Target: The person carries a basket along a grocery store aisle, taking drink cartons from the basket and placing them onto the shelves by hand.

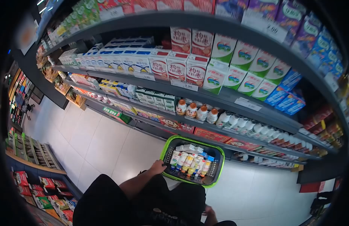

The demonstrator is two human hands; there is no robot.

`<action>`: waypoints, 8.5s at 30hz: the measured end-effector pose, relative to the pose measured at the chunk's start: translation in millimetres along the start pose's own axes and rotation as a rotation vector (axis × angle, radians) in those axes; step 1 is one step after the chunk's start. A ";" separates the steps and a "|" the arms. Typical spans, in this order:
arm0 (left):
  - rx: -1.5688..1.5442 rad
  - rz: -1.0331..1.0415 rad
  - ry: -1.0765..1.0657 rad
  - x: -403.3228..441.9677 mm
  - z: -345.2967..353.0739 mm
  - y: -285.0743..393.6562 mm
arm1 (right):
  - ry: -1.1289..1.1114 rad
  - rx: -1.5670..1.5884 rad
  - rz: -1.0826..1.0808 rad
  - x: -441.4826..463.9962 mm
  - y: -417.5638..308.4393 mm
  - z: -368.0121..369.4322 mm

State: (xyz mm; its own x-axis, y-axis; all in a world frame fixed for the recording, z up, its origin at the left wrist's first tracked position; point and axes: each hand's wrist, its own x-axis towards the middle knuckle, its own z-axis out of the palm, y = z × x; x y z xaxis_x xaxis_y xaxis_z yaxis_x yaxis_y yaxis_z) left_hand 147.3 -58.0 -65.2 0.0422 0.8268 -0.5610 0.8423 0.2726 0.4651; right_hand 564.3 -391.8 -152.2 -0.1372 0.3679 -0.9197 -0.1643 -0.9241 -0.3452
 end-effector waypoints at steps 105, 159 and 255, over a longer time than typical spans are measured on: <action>-0.881 -0.390 -0.149 275.6 187.8 59.9 | 0.354 0.223 0.511 20.7 40.0 50.2; -0.097 0.288 -0.804 -125.2 10.4 201.2 | 0.169 -0.855 -0.837 -173.6 -235.2 153.5; -0.220 -0.135 -0.543 -74.8 -9.7 -114.7 | 1.357 -1.467 -1.430 -244.0 -613.3 195.6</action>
State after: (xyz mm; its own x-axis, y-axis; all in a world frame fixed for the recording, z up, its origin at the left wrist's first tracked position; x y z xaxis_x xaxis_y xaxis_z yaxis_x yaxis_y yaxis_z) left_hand 42.3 -146.4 -69.9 0.2598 0.4240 -0.8676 0.7304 0.5014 0.4638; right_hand 507.5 105.5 320.5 -0.0854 0.8561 0.5098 0.9939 0.0375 0.1035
